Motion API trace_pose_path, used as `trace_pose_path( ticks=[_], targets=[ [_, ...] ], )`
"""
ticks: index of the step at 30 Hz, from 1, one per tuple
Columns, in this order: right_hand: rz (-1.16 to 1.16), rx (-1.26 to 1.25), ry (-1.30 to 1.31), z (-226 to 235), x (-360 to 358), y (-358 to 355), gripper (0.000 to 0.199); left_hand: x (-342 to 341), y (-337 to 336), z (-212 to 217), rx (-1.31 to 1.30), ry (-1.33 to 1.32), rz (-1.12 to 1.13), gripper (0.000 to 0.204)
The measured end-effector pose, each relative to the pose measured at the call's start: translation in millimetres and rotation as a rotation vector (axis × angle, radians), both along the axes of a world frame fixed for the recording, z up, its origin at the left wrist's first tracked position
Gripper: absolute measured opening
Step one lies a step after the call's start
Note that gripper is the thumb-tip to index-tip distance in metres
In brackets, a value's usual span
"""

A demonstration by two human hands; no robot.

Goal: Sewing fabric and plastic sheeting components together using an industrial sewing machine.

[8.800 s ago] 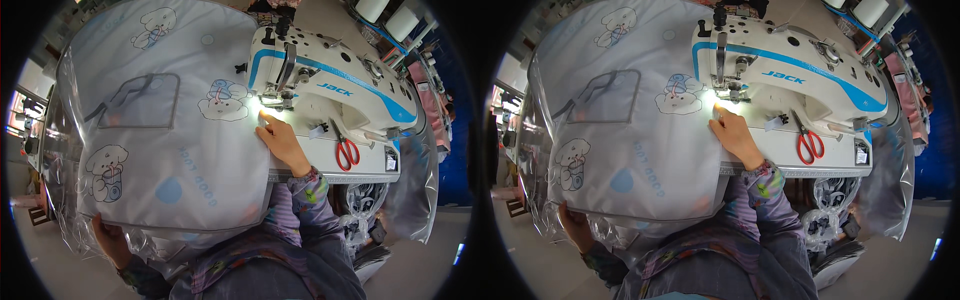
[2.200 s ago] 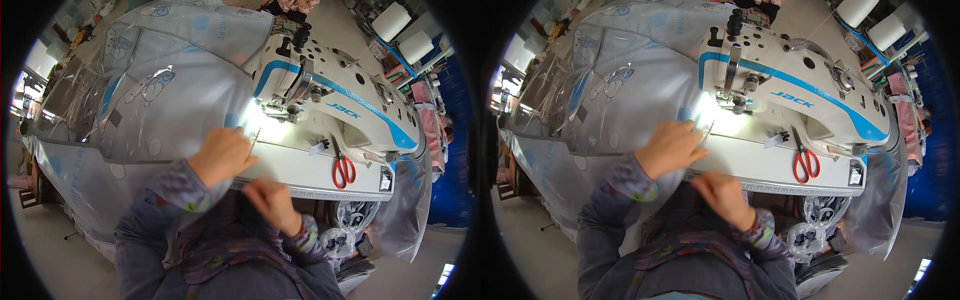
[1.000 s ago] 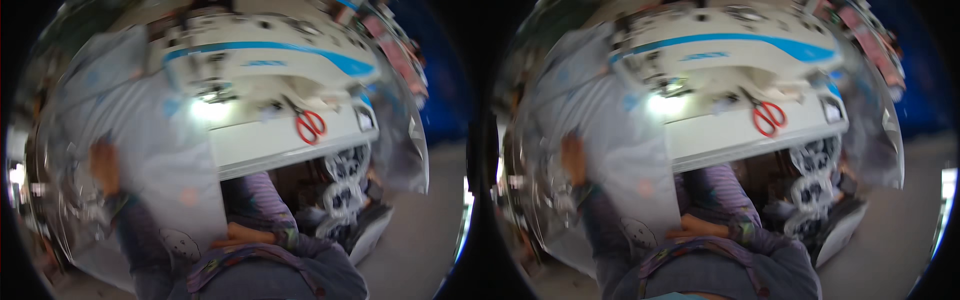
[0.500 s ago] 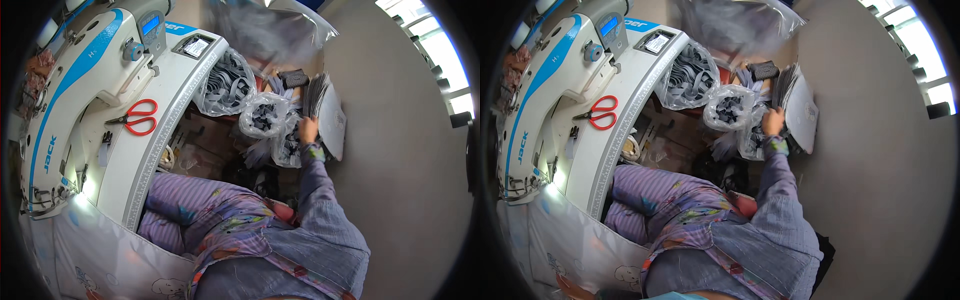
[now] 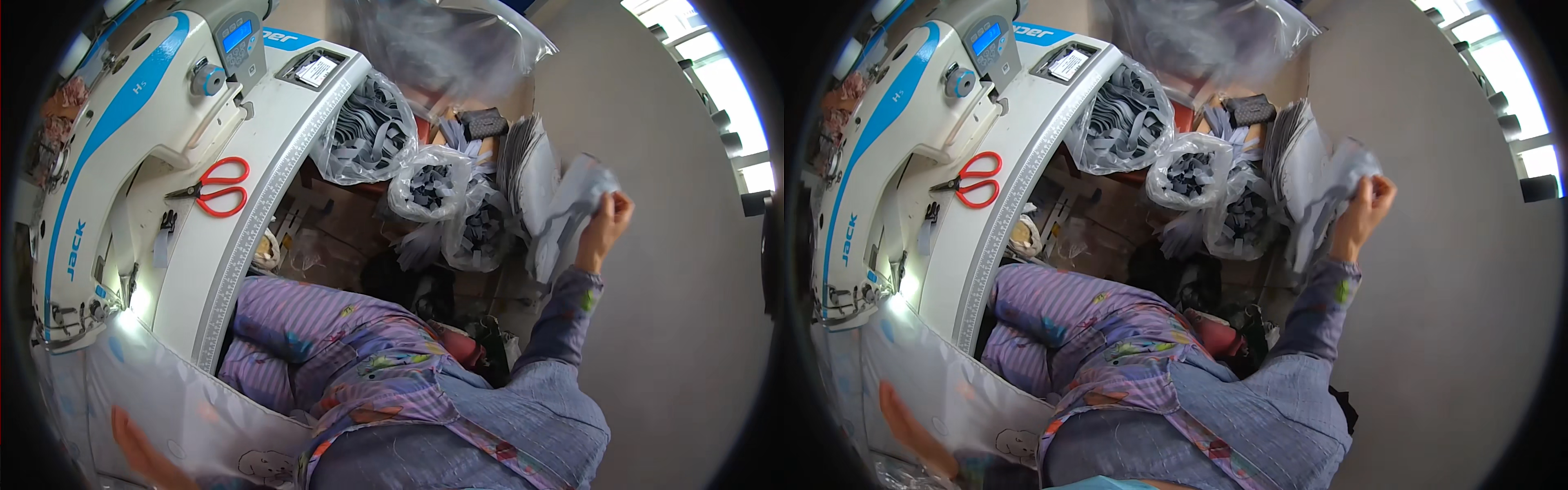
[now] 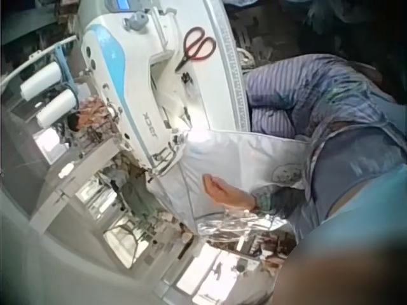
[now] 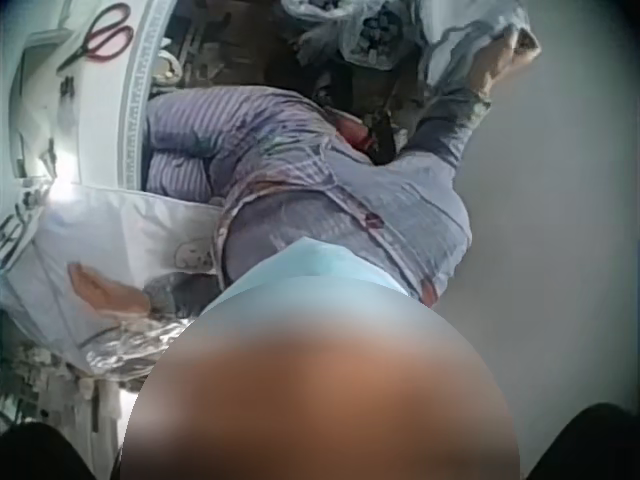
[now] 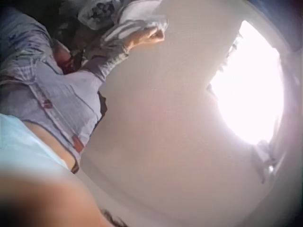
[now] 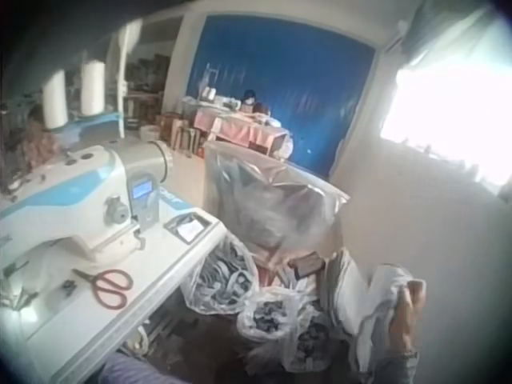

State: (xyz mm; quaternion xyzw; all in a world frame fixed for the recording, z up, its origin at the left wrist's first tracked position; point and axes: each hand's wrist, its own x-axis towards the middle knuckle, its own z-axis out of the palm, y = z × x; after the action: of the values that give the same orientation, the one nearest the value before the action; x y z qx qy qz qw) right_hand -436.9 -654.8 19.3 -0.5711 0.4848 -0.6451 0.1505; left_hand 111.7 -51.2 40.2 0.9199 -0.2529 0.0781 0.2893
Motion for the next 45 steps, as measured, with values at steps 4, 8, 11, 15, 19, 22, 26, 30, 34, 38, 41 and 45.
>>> trace_pose_path(
  ticks=[4,8,11,15,19,22,26,30,34,38,41,45],
  targets=[
    [0.283,-0.262,-0.094,92,169,122,0.008,-79,-156,25,-0.17,0.18,-0.728,0.068],
    [1.172,-0.341,0.315,70,246,193,0.012,-114,-205,31,-0.269,0.32,-1.021,0.068],
    [1.527,-0.413,0.079,83,339,279,0.027,-125,-165,25,-0.265,0.456,-0.812,0.061],
    [1.75,-0.501,-0.12,68,397,315,0.031,-66,36,-30,-0.452,0.416,-0.209,0.047],
    [1.73,-0.536,0.335,-16,449,321,0.044,-57,349,-47,-0.143,0.136,0.329,0.043],
    [1.601,-0.542,0.783,-66,459,326,0.064,-47,340,-26,0.025,0.551,0.546,0.052],
    [1.637,-0.54,0.861,-70,462,343,0.073,-35,218,17,0.474,0.067,0.608,0.043],
    [1.561,-0.473,0.909,-69,472,348,0.074,-14,88,18,0.508,-0.414,0.543,0.041],
    [1.571,-0.468,0.907,-62,476,353,0.072,7,-46,-24,0.009,-0.105,-0.118,0.034],
    [1.549,-0.459,0.937,-64,460,352,0.071,32,-104,-75,0.051,-0.144,-0.085,0.033],
    [1.678,-0.176,1.008,-71,418,346,0.073,38,-106,-83,0.077,-0.139,-0.061,0.034],
    [2.021,0.463,0.885,-91,388,350,0.064,42,-115,-80,0.068,-0.153,-0.097,0.032]
  ],
)
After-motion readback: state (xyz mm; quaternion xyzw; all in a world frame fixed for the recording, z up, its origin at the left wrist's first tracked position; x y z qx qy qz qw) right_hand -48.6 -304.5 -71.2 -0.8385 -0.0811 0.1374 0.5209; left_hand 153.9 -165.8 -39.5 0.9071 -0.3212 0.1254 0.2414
